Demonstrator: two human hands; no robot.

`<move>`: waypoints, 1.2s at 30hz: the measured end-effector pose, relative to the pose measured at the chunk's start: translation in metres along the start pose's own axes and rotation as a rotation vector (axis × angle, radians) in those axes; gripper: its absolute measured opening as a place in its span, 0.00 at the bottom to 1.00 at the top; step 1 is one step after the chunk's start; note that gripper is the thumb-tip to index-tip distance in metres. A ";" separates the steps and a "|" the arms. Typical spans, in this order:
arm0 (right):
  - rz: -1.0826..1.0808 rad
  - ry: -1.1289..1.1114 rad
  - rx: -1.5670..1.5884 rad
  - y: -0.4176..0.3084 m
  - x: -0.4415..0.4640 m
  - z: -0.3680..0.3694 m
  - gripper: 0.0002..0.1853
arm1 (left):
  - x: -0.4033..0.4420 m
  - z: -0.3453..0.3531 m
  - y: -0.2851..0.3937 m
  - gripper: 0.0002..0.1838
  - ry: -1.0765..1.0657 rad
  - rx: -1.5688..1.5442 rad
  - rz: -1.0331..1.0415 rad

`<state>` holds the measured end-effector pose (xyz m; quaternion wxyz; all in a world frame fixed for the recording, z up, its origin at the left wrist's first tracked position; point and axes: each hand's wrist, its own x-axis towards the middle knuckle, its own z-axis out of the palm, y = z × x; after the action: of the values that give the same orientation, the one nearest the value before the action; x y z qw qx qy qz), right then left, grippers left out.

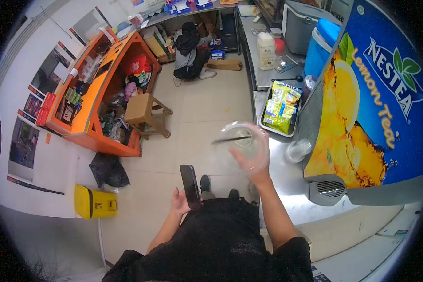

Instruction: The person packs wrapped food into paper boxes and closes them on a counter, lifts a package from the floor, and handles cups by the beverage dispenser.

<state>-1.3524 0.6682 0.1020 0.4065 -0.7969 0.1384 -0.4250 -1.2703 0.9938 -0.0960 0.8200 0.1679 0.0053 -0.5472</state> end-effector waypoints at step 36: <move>-0.385 -0.098 0.380 -0.101 0.016 0.028 0.37 | -0.040 -0.057 -0.018 0.31 0.432 -0.062 0.075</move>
<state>-1.3330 0.7378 0.1799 0.4666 -0.7376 -0.1177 -0.4737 -1.2922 1.0391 -0.1472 0.8242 0.2559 0.1913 -0.4675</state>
